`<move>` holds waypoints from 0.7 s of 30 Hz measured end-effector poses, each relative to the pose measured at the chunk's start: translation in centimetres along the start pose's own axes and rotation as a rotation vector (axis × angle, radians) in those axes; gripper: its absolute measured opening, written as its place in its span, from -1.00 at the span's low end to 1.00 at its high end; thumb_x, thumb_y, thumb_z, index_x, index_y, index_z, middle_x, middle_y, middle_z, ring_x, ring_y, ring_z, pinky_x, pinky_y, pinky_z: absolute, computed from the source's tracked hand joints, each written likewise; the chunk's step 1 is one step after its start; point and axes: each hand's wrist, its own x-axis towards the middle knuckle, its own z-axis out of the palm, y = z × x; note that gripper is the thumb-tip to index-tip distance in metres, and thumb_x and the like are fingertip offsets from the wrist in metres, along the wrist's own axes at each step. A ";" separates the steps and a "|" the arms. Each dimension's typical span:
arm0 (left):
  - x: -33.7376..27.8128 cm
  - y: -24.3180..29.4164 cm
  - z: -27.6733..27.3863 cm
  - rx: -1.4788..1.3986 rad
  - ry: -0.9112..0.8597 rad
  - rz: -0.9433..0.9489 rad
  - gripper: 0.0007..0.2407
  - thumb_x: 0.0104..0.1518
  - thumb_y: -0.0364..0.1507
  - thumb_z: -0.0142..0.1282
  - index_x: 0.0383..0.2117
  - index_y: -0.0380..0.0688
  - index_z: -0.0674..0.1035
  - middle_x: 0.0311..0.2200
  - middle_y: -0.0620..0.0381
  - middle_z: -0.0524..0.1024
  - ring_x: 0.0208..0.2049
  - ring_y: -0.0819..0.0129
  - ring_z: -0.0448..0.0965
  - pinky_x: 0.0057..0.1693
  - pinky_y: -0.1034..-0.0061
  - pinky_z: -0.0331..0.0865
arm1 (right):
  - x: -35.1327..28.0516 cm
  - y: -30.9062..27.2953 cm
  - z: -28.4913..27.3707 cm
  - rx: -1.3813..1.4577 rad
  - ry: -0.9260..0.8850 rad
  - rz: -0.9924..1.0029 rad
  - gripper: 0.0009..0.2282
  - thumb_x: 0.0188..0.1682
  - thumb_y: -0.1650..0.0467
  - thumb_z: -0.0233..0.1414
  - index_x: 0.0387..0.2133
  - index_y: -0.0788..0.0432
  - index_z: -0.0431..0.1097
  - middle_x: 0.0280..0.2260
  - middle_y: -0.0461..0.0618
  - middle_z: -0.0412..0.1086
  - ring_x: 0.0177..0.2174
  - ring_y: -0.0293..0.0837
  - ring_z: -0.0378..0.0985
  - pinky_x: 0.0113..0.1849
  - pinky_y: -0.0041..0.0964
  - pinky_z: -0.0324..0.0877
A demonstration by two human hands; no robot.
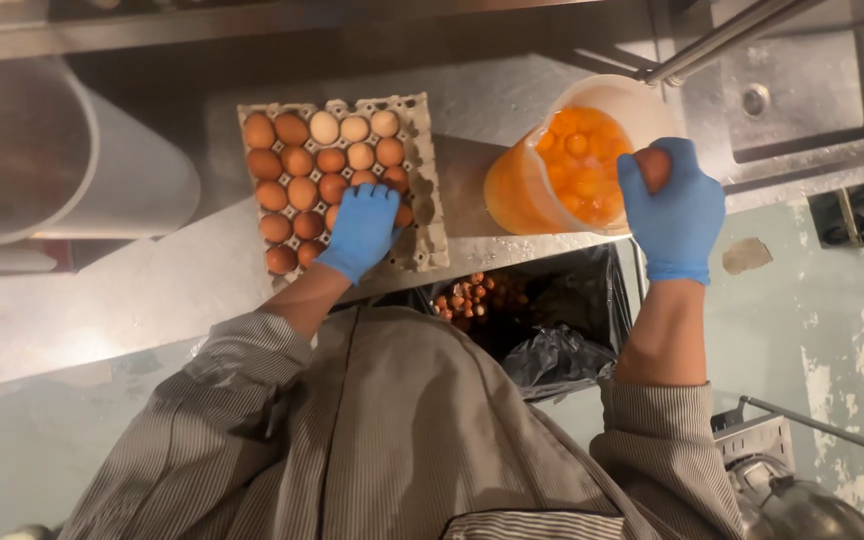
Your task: Cracking multiple eggs from cartons into a large measuring pitcher.
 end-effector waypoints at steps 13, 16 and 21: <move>1.3 8.4 -14.7 -0.960 0.281 0.045 -0.63 0.04 -0.39 0.36 -0.02 -0.16 0.54 -0.14 0.00 0.54 -0.08 0.15 0.58 0.08 0.35 0.46 | -5.9 -5.5 -8.0 -0.231 -0.050 -0.232 -0.31 -0.29 0.20 0.36 0.08 0.32 0.32 -0.02 0.36 0.40 -0.10 0.31 0.51 -0.14 0.04 0.43; 2.3 13.0 -17.6 -1.143 0.285 0.239 -0.61 0.10 -0.39 0.33 0.04 -0.16 0.50 -0.08 0.01 0.54 -0.02 0.19 0.59 0.15 0.37 0.47 | -6.3 -9.9 -5.4 0.019 -0.033 -0.342 -0.35 -0.31 0.30 0.34 0.06 0.32 0.30 0.04 0.50 0.30 -0.06 0.36 0.48 -0.09 0.01 0.44; 3.5 14.2 -17.0 -1.207 0.229 0.232 -0.56 0.11 -0.33 0.34 0.07 -0.19 0.44 -0.13 0.04 0.53 -0.06 0.22 0.59 0.12 0.36 0.46 | -8.7 -4.8 -1.0 0.255 0.122 -0.129 -0.51 -0.10 0.43 0.29 0.13 0.23 0.35 -0.02 0.32 0.43 -0.07 0.21 0.57 -0.01 -0.09 0.49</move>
